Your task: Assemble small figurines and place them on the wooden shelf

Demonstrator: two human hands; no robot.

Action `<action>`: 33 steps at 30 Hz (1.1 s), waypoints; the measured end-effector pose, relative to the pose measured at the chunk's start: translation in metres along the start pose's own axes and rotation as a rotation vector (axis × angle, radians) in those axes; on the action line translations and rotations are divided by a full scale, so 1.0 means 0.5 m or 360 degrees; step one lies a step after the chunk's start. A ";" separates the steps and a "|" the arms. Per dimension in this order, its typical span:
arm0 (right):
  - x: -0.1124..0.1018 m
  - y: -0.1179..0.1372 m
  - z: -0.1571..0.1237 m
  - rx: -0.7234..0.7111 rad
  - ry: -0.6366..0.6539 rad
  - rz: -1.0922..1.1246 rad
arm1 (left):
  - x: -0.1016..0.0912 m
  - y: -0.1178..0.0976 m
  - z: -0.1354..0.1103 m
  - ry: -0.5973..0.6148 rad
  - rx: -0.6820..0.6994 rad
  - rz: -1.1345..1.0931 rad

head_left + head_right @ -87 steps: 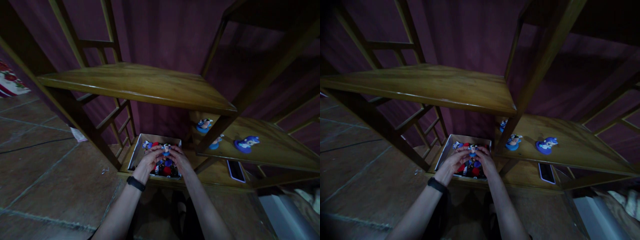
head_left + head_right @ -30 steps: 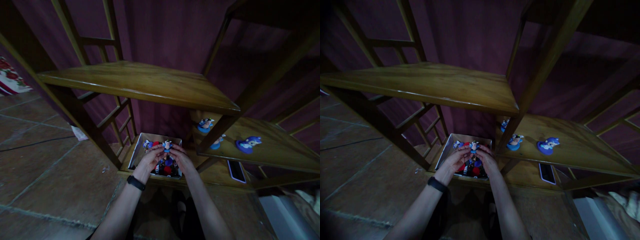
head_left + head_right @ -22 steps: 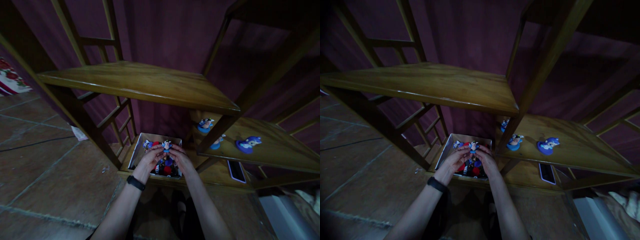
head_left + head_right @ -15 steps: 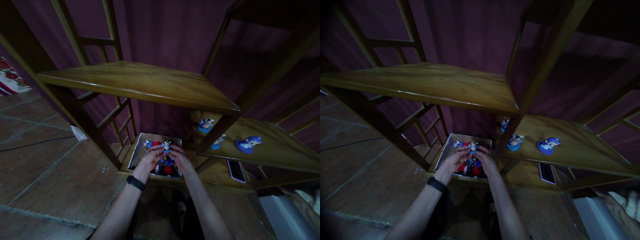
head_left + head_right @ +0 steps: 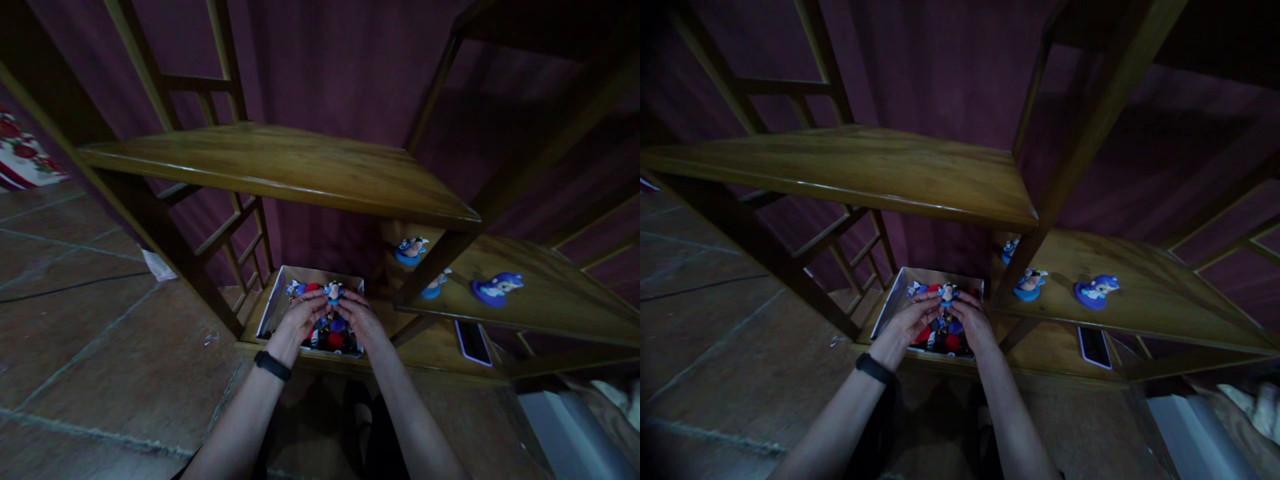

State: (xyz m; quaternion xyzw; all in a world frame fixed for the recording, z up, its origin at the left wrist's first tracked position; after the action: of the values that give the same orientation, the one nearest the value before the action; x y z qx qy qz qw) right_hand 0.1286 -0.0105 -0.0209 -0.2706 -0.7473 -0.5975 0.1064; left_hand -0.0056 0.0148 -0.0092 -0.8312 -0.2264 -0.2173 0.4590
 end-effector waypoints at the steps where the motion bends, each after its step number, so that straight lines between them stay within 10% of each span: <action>1: 0.000 0.001 0.000 -0.0009 -0.0002 0.0004 | 0.000 0.000 0.001 0.0001 -0.0001 -0.0007; 33: -0.002 0.009 -0.003 -0.0060 -0.0112 0.0028 | 0.014 0.010 -0.007 0.0270 0.0268 0.0337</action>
State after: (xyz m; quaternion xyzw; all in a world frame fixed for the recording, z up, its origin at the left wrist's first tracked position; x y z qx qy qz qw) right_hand 0.1317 -0.0114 -0.0173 -0.3000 -0.7369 -0.6005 0.0803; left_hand 0.0025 0.0105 -0.0071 -0.7877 -0.1155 -0.2173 0.5647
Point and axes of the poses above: each hand's wrist, its own z-axis towards the middle knuckle, its own x-axis out of the palm, y = z × x, the point moved 1 cm from there along z, towards the middle knuckle, and after that the axes turned 6 degrees about -y, right-handed, at the moved point
